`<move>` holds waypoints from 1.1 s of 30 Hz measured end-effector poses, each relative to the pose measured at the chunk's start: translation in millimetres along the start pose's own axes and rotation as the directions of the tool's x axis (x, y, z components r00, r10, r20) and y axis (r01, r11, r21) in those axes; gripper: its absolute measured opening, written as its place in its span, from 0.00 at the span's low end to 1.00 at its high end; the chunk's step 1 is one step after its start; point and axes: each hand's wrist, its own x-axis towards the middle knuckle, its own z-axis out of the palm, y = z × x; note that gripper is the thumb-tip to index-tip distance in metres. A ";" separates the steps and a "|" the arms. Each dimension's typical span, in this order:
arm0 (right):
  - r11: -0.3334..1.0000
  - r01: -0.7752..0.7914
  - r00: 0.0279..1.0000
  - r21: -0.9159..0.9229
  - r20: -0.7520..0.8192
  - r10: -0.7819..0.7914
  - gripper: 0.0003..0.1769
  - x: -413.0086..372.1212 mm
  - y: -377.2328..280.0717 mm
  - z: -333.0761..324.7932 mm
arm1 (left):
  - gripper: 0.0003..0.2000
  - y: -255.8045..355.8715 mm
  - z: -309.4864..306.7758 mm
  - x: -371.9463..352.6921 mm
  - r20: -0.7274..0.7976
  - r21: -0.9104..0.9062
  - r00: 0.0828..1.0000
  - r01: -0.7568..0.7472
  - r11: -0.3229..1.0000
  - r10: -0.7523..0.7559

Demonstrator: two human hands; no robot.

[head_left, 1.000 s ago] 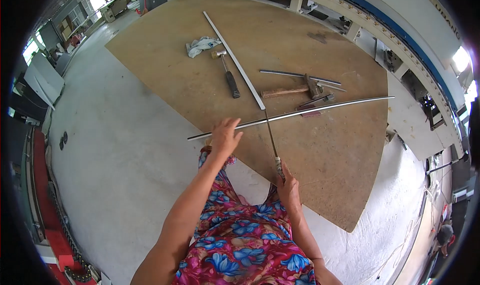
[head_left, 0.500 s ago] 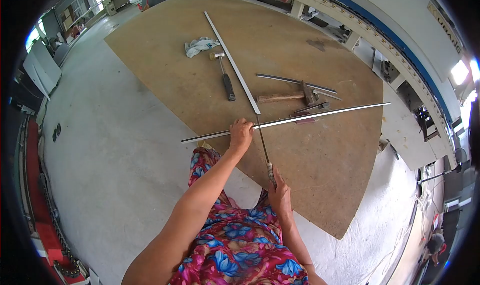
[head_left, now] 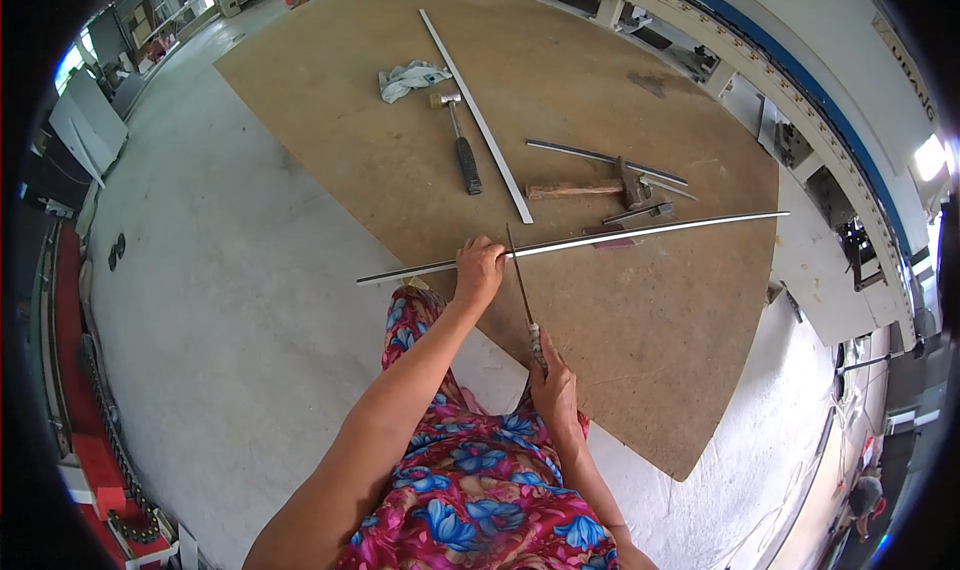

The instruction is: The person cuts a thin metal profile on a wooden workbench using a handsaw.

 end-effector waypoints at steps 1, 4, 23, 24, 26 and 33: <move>1.000 -0.006 1.000 -0.007 -0.003 0.006 0.30 0.0 1.4 1.3 | 0.06 -1.0 0.9 -0.7 -0.002 0.000 1.000 -0.001 1.000 0.001; 1.000 0.004 1.000 -0.029 -0.014 -0.005 0.30 0.0 5.5 4.7 | 0.06 -0.4 1.3 -1.6 -0.008 -0.001 1.000 -0.001 1.000 0.001; 0.989 0.033 0.999 -0.141 0.035 -0.028 0.30 99.8 -17.0 43.5 | 0.04 1.0 -1.6 -3.2 -0.033 -0.020 0.999 -0.031 0.999 0.030; 0.988 0.039 0.999 -0.149 0.031 -0.034 0.30 101.6 -18.0 45.2 | 0.04 0.2 -0.6 -3.1 -0.037 -0.034 0.999 -0.027 0.999 0.025; 0.988 0.036 0.999 -0.151 0.021 -0.033 0.30 97.3 -18.1 45.1 | 0.04 -1.2 1.4 -3.5 -0.060 -0.039 0.997 -0.040 0.998 0.038; 0.996 -0.043 0.996 -0.077 0.069 0.048 0.31 25.3 -9.1 22.2 | 0.04 1.1 1.2 -2.2 -0.036 -0.017 0.999 -0.009 1.000 0.009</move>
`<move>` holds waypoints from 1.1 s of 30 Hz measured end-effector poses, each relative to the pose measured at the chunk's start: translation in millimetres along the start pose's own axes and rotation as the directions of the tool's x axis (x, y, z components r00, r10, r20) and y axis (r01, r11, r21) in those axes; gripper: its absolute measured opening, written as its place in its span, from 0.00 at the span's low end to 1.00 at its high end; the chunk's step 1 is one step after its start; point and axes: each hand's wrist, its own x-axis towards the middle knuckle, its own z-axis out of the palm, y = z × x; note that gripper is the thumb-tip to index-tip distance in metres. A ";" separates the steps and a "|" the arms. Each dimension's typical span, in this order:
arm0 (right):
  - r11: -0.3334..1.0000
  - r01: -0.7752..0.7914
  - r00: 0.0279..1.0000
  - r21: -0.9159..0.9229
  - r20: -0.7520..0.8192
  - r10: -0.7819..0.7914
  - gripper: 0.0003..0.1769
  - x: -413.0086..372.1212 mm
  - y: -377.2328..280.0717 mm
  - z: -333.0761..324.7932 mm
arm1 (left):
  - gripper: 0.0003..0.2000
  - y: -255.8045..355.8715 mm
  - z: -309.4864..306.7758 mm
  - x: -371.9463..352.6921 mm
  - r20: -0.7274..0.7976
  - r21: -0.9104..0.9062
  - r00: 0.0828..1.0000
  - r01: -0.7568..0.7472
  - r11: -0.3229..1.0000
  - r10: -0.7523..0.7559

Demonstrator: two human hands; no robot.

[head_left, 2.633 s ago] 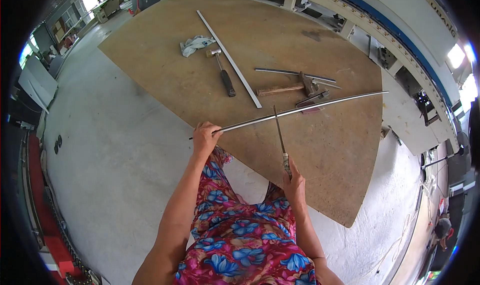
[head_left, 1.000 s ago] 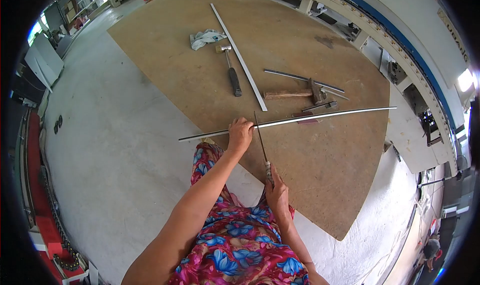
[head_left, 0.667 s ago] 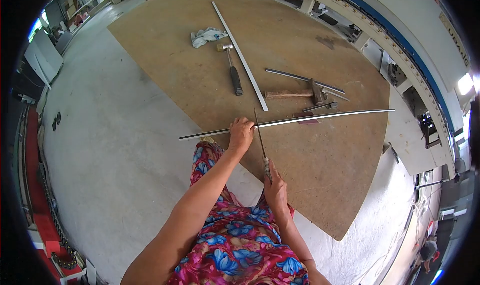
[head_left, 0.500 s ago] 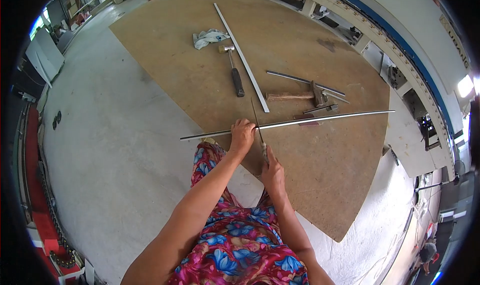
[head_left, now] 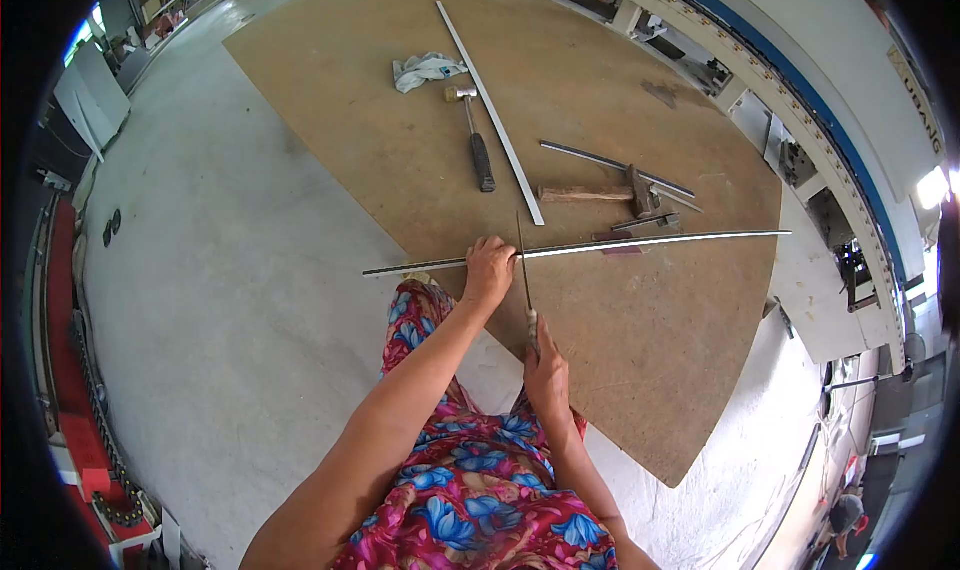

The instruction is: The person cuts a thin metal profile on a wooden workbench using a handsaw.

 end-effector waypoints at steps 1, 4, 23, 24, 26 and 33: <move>0.999 0.034 0.999 -0.003 -0.018 -0.034 0.31 -7.7 4.3 -0.2 | 0.04 0.3 0.2 0.5 -0.014 0.002 1.000 -0.003 1.000 0.003; 0.996 0.084 0.995 -0.032 -0.045 -0.085 0.31 0.4 5.6 0.0 | 0.04 2.0 0.1 -1.4 -0.037 0.002 0.999 -0.013 1.000 0.013; 1.000 0.007 1.000 -0.024 0.017 -0.006 0.32 -21.7 -1.2 -13.3 | 0.05 2.9 -1.4 -1.4 -0.054 0.009 0.998 -0.021 1.000 0.022; 0.999 0.001 1.000 -0.038 0.016 -0.001 0.32 -12.0 -2.1 -11.7 | 0.05 3.3 -1.7 -0.8 -0.050 0.011 0.999 -0.022 1.000 0.023; 0.998 -0.003 1.000 -0.061 0.014 0.004 0.33 23.3 -5.0 -2.6 | 0.05 4.4 -2.4 -1.1 -0.039 -0.005 0.999 -0.010 1.000 0.010; 0.998 0.028 1.000 -0.057 -0.009 -0.029 0.31 77.0 -23.6 13.5 | 0.06 -1.8 2.7 -0.8 -0.043 0.011 0.999 -0.012 1.000 0.012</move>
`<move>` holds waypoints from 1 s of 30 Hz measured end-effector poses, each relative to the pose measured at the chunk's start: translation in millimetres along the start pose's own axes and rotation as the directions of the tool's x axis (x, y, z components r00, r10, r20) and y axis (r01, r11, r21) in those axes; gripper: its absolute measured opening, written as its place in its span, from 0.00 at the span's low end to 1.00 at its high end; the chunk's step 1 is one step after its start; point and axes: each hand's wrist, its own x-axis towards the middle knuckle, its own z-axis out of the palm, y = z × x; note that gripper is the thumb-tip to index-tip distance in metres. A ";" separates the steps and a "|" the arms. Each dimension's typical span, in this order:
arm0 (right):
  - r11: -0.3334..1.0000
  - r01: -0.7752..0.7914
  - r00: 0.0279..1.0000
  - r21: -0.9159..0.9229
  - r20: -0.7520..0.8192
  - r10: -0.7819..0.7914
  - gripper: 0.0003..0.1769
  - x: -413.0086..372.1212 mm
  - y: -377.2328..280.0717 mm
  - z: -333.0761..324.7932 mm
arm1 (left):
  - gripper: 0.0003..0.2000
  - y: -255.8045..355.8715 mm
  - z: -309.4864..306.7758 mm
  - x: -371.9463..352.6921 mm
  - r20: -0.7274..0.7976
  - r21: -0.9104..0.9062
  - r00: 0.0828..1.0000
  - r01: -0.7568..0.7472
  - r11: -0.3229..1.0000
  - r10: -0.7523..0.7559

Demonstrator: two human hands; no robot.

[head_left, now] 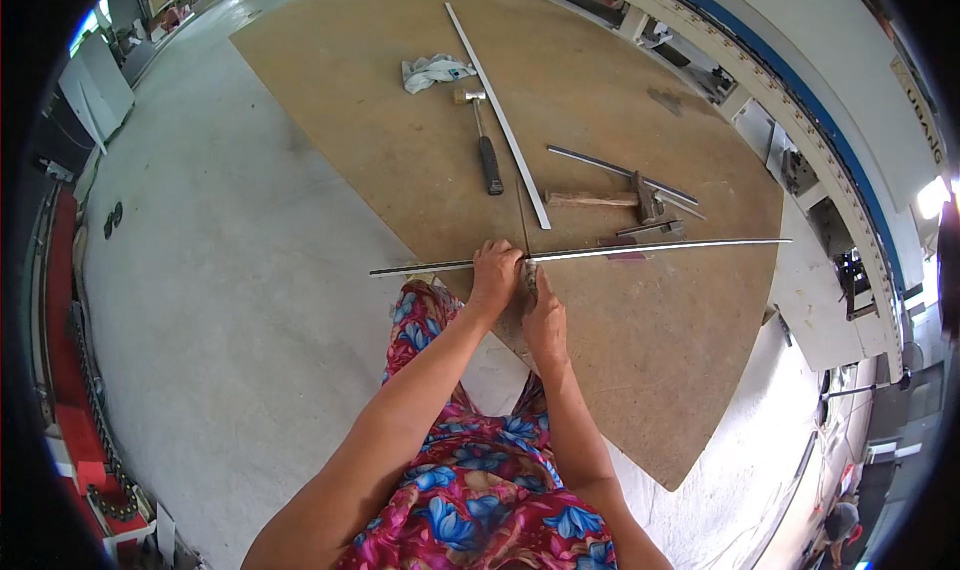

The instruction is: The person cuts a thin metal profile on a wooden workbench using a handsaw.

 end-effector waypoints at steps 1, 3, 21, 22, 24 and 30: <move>1.000 -0.010 1.000 -0.001 0.007 0.010 0.31 -8.5 2.5 -2.3 | 0.06 1.2 0.6 0.2 0.006 -0.004 1.000 0.000 1.000 0.000; 1.000 0.007 1.000 0.014 -0.001 -0.007 0.31 -33.7 9.9 -5.5 | 0.05 3.4 -3.7 0.4 0.016 -0.007 1.000 0.009 1.000 -0.009; 1.000 -0.027 0.999 0.016 0.027 0.026 0.30 -25.3 8.5 -8.7 | 0.03 -1.8 2.2 -1.1 -0.006 -0.014 1.000 -0.008 1.000 0.008; 0.999 -0.042 0.999 0.030 0.031 0.041 0.30 -41.7 9.9 -14.4 | 0.03 -1.1 3.5 -0.7 -0.011 -0.012 1.000 -0.005 1.000 0.005; 0.999 -0.036 0.999 0.033 0.026 0.035 0.30 -80.5 19.1 -22.5 | 0.03 1.6 2.7 -2.0 -0.005 -0.021 1.000 -0.007 1.000 0.006; 0.997 0.014 1.000 0.072 0.012 -0.014 0.28 -87.7 31.7 -25.5 | 0.03 -4.3 11.9 -1.9 -0.013 0.000 1.000 -0.013 1.000 0.013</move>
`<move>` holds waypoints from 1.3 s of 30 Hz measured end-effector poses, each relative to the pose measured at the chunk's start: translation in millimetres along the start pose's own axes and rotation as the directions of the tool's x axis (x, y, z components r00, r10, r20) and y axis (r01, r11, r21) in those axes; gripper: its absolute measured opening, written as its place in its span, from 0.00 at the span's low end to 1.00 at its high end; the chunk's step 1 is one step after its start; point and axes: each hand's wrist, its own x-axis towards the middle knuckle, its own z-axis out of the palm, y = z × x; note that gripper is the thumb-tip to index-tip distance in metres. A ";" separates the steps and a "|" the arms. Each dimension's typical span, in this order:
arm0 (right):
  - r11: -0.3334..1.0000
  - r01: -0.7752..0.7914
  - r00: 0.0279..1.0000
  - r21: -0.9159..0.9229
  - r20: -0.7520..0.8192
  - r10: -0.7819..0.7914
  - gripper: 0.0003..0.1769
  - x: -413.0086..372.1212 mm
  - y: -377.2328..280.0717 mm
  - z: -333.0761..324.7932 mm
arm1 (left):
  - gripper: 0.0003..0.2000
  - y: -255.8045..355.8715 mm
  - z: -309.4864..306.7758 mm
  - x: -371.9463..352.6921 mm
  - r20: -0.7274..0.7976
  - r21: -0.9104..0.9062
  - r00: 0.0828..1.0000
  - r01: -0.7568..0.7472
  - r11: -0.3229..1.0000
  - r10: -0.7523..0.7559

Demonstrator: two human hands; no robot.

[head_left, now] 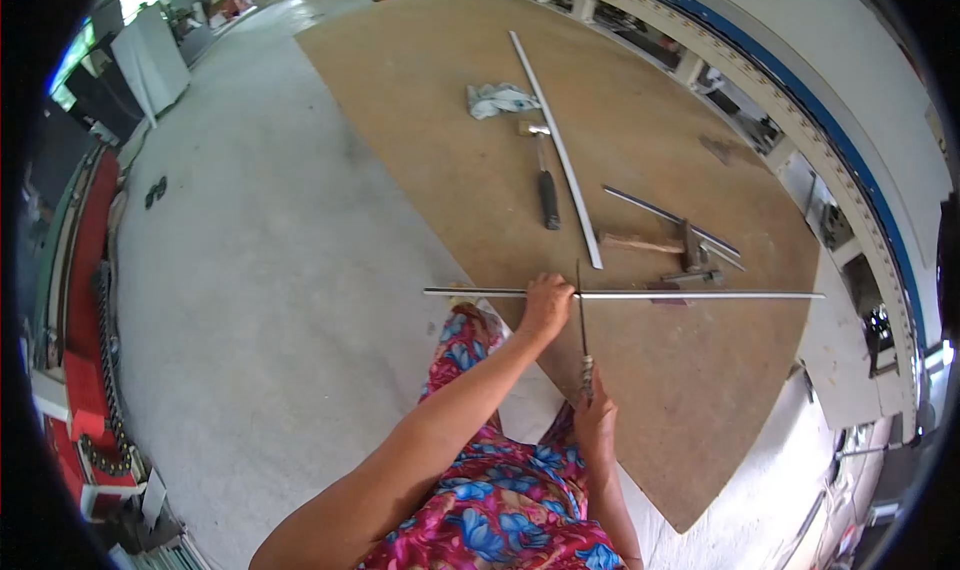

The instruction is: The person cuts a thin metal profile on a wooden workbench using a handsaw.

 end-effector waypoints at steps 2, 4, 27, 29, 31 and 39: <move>0.999 0.052 0.999 0.012 -0.018 -0.052 0.27 30.1 -6.3 6.3 | 0.03 -1.6 0.8 -0.5 -0.035 -0.024 0.999 -0.008 1.000 0.007; 0.994 0.105 0.994 -0.016 -0.022 -0.106 0.27 60.3 -13.7 14.3 | 0.03 -2.3 1.0 0.3 -0.064 -0.011 0.998 -0.018 1.000 0.017; 0.987 0.144 0.988 -0.072 -0.052 -0.148 0.28 73.2 -12.9 24.2 | 0.04 1.9 -5.1 1.5 0.013 -0.019 1.000 0.021 1.000 -0.021; 0.992 0.108 0.993 -0.066 -0.038 -0.111 0.28 57.3 -11.7 18.8 | 0.05 4.0 -5.7 2.2 0.007 -0.008 1.000 0.014 1.000 -0.014; 0.997 0.033 0.999 -0.070 0.014 -0.032 0.28 24.5 -14.5 6.9 | 0.05 3.6 -5.3 1.1 -0.015 -0.005 1.000 0.013 1.000 -0.013; 0.995 -0.085 0.996 -0.059 0.032 0.087 0.28 32.4 -26.8 -1.6 | 0.05 6.8 -7.5 0.0 -0.012 -0.021 1.000 0.020 1.000 -0.020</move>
